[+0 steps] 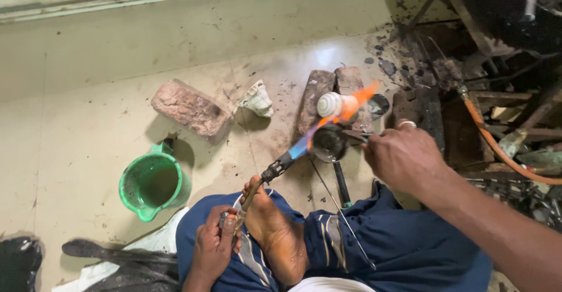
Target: The person sits on the floor and uses a blowtorch to heat a small metal object placed between bricks. They use a metal rod to adjust the object and occasionally dip a small container into the flame. The person pours water from a green pitcher onto the floor during the process.
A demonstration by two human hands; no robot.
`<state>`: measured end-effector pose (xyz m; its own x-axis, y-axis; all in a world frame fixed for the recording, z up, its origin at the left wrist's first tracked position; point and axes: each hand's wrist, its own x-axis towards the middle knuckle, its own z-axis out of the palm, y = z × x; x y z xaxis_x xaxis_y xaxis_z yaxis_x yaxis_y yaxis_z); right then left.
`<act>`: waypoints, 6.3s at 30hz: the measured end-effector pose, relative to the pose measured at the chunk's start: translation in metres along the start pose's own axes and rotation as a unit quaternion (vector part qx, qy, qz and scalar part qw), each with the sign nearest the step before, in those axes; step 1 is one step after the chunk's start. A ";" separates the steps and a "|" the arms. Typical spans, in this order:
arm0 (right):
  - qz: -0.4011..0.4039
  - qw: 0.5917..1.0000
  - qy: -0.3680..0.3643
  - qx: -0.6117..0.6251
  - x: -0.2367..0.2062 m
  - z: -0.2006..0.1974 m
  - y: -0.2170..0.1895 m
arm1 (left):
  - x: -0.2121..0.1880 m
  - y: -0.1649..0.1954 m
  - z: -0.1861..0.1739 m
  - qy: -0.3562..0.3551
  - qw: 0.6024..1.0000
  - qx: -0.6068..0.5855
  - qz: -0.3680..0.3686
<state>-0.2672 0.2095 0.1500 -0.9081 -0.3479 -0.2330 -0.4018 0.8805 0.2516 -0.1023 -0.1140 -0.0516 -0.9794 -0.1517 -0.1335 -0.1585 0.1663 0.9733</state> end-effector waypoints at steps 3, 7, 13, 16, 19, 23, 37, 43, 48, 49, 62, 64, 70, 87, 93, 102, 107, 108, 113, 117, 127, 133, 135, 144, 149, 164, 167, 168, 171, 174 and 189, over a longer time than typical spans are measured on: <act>0.022 0.999 -0.016 -0.036 0.008 -0.003 0.004 | 0.002 0.003 -0.001 -0.006 1.000 0.004 -0.010; 0.001 0.998 0.046 -0.048 0.013 -0.004 0.002 | 0.003 0.007 -0.001 -0.012 1.000 -0.012 0.011; 0.034 0.995 -0.054 -0.074 0.020 -0.012 0.005 | 0.004 0.008 -0.001 -0.012 1.000 0.018 0.009; 0.018 0.996 -0.014 -0.088 0.021 -0.013 0.006 | 0.006 0.007 0.000 -0.021 1.000 -0.001 -0.011; -0.010 0.997 0.037 -0.060 0.020 -0.013 0.002 | 0.005 0.008 0.000 -0.014 1.000 0.004 -0.001; 0.046 0.992 -0.076 -0.087 0.027 -0.018 -0.003 | 0.004 0.011 -0.003 -0.009 1.000 0.022 0.014; 0.029 0.999 -0.020 -0.037 0.024 -0.020 -0.003 | 0.008 0.013 -0.003 -0.023 0.999 0.026 -0.013; 0.023 0.998 -0.041 -0.042 0.029 -0.025 -0.009 | 0.007 0.013 -0.002 -0.029 0.999 0.029 -0.031; 0.025 0.994 -0.071 -0.078 0.033 -0.026 -0.014 | 0.009 0.011 -0.004 -0.016 0.998 0.059 0.000; 0.022 0.995 -0.063 -0.080 0.033 -0.026 -0.015 | 0.010 0.011 -0.003 -0.024 0.997 0.072 0.006; 0.020 0.997 -0.043 -0.066 0.032 -0.029 -0.018 | 0.011 0.015 -0.004 -0.032 0.999 0.027 0.009; -0.027 0.996 0.034 -0.080 0.034 -0.028 -0.018 | 0.010 0.015 -0.004 -0.024 0.999 0.039 0.011; 0.015 0.996 -0.038 -0.081 0.038 -0.023 -0.016 | 0.009 0.013 -0.004 -0.026 0.999 0.012 0.022; 0.036 0.992 -0.060 -0.100 0.040 -0.035 -0.028 | 0.009 0.014 -0.005 -0.016 0.998 0.048 0.022; 0.013 0.997 -0.009 -0.081 0.036 -0.032 -0.025 | 0.010 0.012 -0.003 -0.022 0.998 0.041 0.034; 0.017 0.996 -0.032 -0.084 0.038 -0.026 -0.029 | 0.009 0.012 -0.004 -0.015 0.997 0.063 0.041; 0.004 0.994 -0.017 -0.103 0.036 -0.029 -0.027 | 0.009 0.013 -0.003 -0.034 0.998 0.048 0.022; -0.013 0.994 0.036 -0.098 0.037 -0.028 -0.028 | 0.010 0.014 -0.003 -0.028 0.998 0.045 0.030; 0.006 0.994 -0.012 -0.104 0.036 -0.025 -0.027 | 0.008 0.014 -0.003 -0.037 0.998 0.043 0.023; 0.025 0.996 -0.037 -0.079 0.040 -0.021 -0.025 | 0.006 0.016 -0.004 -0.018 0.999 0.047 0.021; 0.026 0.996 0.001 -0.084 0.033 -0.010 -0.014 | 0.007 0.016 -0.003 -0.040 0.998 0.045 0.012; 0.056 0.998 -0.018 -0.030 0.038 -0.006 -0.013 | 0.008 0.016 -0.003 -0.025 0.997 0.059 0.037; 0.081 0.996 -0.042 0.010 0.039 -0.007 -0.010 | 0.009 0.016 -0.003 -0.035 0.998 0.052 0.028; 0.108 0.987 -0.088 0.075 0.045 -0.011 -0.001 | 0.008 0.015 -0.003 -0.038 0.997 0.058 0.017; 0.092 0.987 -0.077 0.105 0.052 -0.009 0.000 | 0.010 0.016 -0.002 -0.036 0.997 0.064 0.021; 0.074 0.993 -0.092 -0.028 0.055 -0.015 -0.006 | 0.012 0.018 -0.004 -0.039 0.997 0.054 0.023; 0.053 0.997 -0.046 -0.036 0.054 -0.017 -0.007 | 0.011 0.018 -0.005 -0.030 0.998 0.054 0.013; 0.048 0.997 -0.048 -0.046 0.056 -0.017 -0.008 | 0.011 0.017 -0.004 -0.028 0.998 0.051 0.016; 0.079 0.992 -0.081 -0.065 0.057 -0.018 -0.008 | 0.011 0.016 -0.003 -0.041 0.997 0.061 0.012; 0.079 0.990 -0.102 -0.056 0.059 -0.017 -0.008 | 0.009 0.014 -0.003 -0.026 0.997 0.067 0.037; 0.078 0.990 -0.102 -0.052 0.052 -0.024 -0.012 | 0.008 0.016 -0.004 -0.030 0.998 0.056 0.019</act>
<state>-0.3125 0.1731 0.1578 -0.9212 -0.1291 -0.3671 -0.2789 0.8770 0.3914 -0.1122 -0.1162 -0.0368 -0.9903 -0.0847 -0.1105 -0.1301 0.2801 0.9511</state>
